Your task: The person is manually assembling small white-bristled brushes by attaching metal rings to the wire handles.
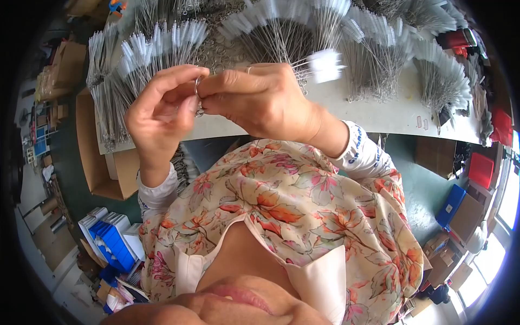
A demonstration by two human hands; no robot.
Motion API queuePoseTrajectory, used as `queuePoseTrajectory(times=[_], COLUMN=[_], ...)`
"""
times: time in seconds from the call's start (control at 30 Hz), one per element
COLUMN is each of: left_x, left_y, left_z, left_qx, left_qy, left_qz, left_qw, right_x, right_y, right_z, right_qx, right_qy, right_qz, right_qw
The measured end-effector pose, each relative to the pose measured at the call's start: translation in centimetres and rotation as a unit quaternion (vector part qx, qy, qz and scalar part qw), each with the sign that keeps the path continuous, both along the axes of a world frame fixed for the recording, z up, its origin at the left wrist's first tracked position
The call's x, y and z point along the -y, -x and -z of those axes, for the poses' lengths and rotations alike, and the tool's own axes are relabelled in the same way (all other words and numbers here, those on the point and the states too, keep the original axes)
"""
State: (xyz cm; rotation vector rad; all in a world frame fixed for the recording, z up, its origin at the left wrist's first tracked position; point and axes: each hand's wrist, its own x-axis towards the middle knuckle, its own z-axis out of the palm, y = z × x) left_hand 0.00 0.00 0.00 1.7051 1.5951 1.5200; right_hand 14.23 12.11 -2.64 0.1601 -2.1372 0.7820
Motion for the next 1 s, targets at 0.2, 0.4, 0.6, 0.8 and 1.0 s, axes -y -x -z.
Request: queuePoseTrajectory(times=[0.2, 0.4, 0.6, 0.8, 1.0], left_x=[0.5, 0.1, -0.6, -0.8, -0.7], left_y=[1.1, 0.7, 0.9, 0.9, 1.3], left_z=[0.3, 1.6, 2.2, 2.3, 2.1], left_qx=[0.240, -0.098, -0.183, -0.110, 0.080], left_qy=[0.093, -0.156, -0.206, -0.163, -0.137], left_qz=[0.095, -0.060, -0.084, -0.055, -0.007], left_qw=[0.962, 0.981, 0.958, 0.979, 0.987], right_x=[-0.2, 0.2, 1.5, 1.1, 1.4], right_y=[-0.1, -0.4, 0.7, 0.8, 0.8], right_z=[-0.6, -1.7, -1.9, -1.6, -1.6], right_qx=[0.024, 0.121, 0.120, 0.156, 0.191], right_qy=[-0.198, 0.444, 0.566, 0.530, 0.529], right_qz=[0.019, -0.080, -0.106, -0.092, -0.077], right_qw=[0.980, 0.884, 0.808, 0.829, 0.823])
